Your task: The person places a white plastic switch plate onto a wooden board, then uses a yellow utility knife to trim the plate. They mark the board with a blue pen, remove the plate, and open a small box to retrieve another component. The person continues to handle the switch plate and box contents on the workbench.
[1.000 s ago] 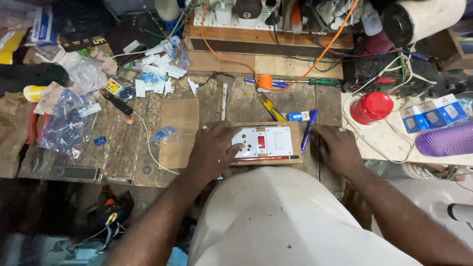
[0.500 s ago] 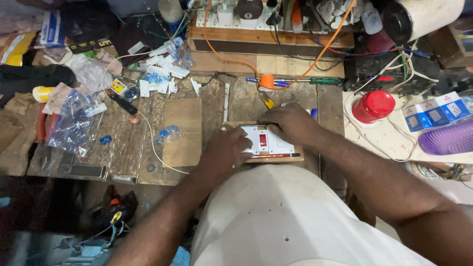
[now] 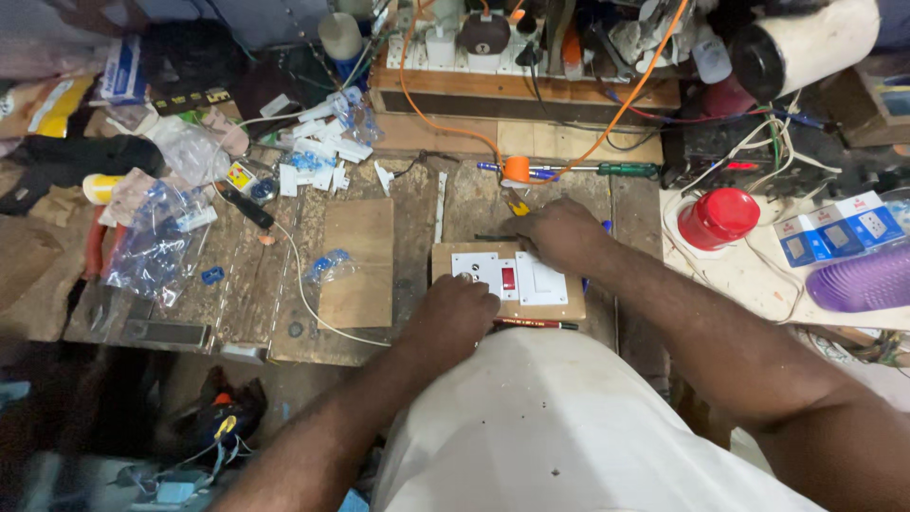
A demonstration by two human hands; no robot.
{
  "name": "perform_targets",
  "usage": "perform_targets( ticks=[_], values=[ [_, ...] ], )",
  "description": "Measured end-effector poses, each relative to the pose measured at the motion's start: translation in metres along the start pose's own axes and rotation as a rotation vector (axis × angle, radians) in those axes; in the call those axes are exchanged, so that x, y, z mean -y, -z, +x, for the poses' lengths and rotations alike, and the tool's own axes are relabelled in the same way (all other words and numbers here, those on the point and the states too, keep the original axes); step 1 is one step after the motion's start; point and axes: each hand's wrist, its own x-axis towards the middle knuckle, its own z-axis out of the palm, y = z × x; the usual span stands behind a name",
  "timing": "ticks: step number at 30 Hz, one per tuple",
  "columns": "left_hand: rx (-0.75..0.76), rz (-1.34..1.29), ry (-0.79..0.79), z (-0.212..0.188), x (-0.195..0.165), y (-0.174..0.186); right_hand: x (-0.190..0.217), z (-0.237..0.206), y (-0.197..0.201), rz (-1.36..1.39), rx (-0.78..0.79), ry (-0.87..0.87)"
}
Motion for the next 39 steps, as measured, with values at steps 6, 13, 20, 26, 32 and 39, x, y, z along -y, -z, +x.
perform_targets(
  ticks=[6,13,20,26,32,39],
  values=[
    [-0.308,-0.356,0.217,-0.015,0.002,0.029,-0.006,-0.030,0.006,0.346,-0.444,-0.001],
    [-0.401,-1.156,0.671,0.008,-0.005,0.040,0.040,-0.045,-0.010,0.811,-0.417,-0.055],
    [-0.577,-1.205,0.643,0.005,-0.003,0.031,0.050,-0.042,-0.011,0.709,-0.167,-0.036],
    [-0.424,-0.263,0.869,-0.033,0.085,0.015,0.006,-0.051,-0.014,0.196,-0.071,0.129],
    [-0.252,0.021,0.838,-0.041,0.109,-0.016,-0.008,-0.057,-0.041,0.076,0.002,0.131],
    [-0.361,-0.160,0.191,-0.001,0.064,-0.019,-0.021,-0.061,-0.034,0.349,-0.141,-0.026]
  ],
)
